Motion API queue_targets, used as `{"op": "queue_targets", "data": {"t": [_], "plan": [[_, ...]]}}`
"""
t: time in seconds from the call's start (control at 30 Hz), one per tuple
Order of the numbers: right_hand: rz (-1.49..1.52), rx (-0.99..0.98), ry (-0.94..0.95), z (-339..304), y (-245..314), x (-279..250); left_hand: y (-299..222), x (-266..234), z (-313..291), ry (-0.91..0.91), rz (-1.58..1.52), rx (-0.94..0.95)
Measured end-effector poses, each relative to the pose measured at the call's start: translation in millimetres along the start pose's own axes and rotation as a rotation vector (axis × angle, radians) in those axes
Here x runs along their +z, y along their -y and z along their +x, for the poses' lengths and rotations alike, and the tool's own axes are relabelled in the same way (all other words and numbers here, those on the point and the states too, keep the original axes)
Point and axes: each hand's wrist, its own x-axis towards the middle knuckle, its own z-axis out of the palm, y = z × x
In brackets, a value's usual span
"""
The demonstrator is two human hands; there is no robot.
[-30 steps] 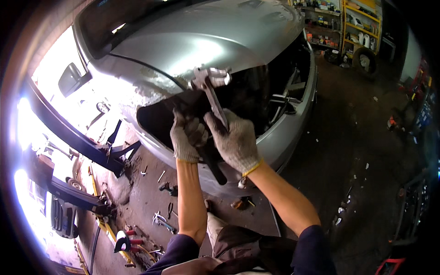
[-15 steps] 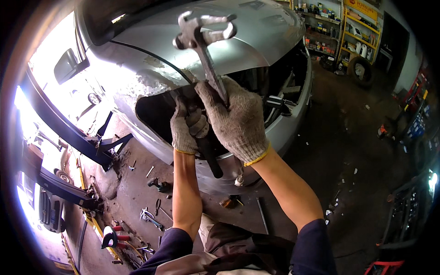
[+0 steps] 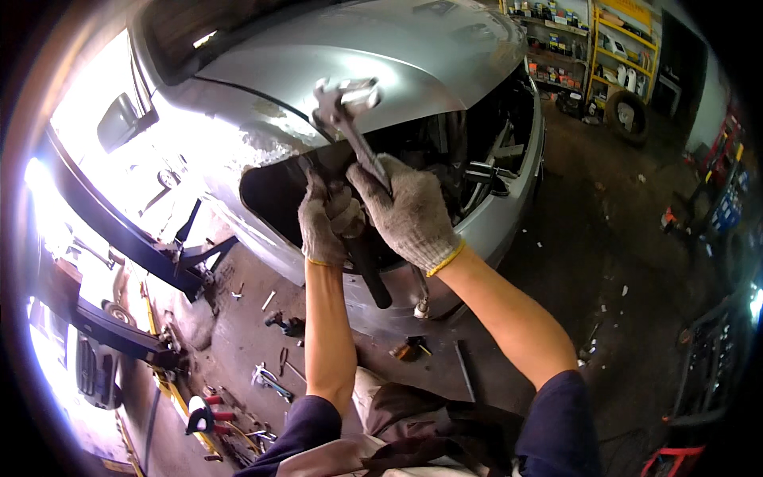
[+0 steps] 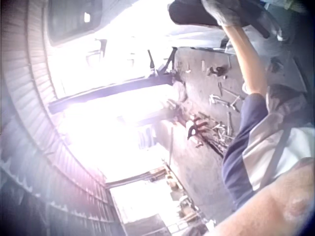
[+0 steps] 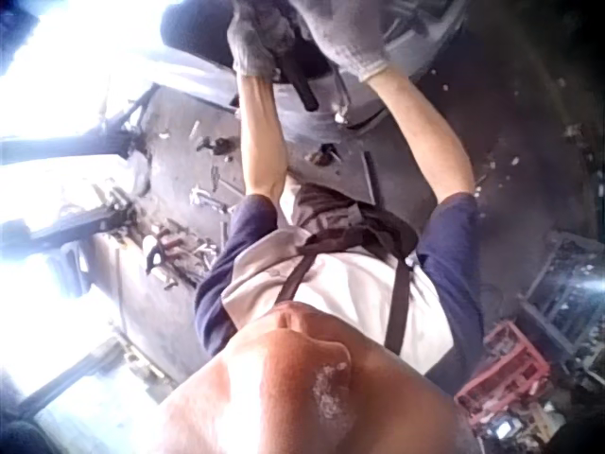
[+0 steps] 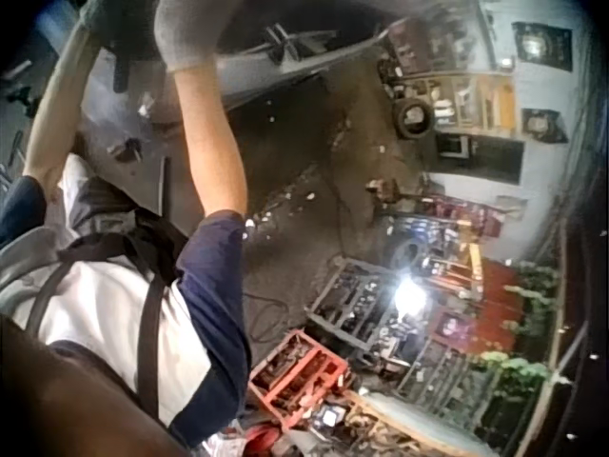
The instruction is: The person works on the front of a silver car in a garage. They use a hammer and a metal tool to tap and shape the hood and front fender area, repeatedly striking the metal to smooth out dents and align the panels.
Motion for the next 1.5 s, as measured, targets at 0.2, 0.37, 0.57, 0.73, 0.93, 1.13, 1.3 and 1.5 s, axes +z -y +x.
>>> {"op": "queue_targets", "data": {"t": [0.2,0.37,0.57,0.73,0.93,1.13,1.3,1.5], "plan": [[-0.189,-0.022,-0.064,-8.9,-15.8,-4.8,6.3,0.4,10.3,0.044,-0.111,-0.014],[-0.194,-0.13,-0.124,-9.3,-6.7,-12.7,12.7,15.7,4.9,0.052,-0.268,-0.069],[-0.32,-0.227,-0.217,-3.2,-22.2,-2.5,13.9,17.7,0.3,0.074,-0.26,0.055],[-0.434,-0.214,-0.207,-2.2,-13.4,19.0,16.3,4.5,10.0,0.124,-0.222,0.138],[-0.206,-0.041,-0.13,-3.6,7.6,16.2,4.8,5.1,-1.1,0.123,-0.25,0.038],[-0.508,-0.158,-0.154,-1.9,-8.0,10.6,5.4,2.7,0.6,0.147,-0.21,0.07],[-0.142,-0.278,-0.195,-2.5,16.3,24.2,10.7,0.3,9.5,0.13,-0.205,0.086],[-0.479,0.005,-0.105,-16.0,-11.5,4.0,20.2,-3.0,15.1,0.108,-0.194,0.072]]}}
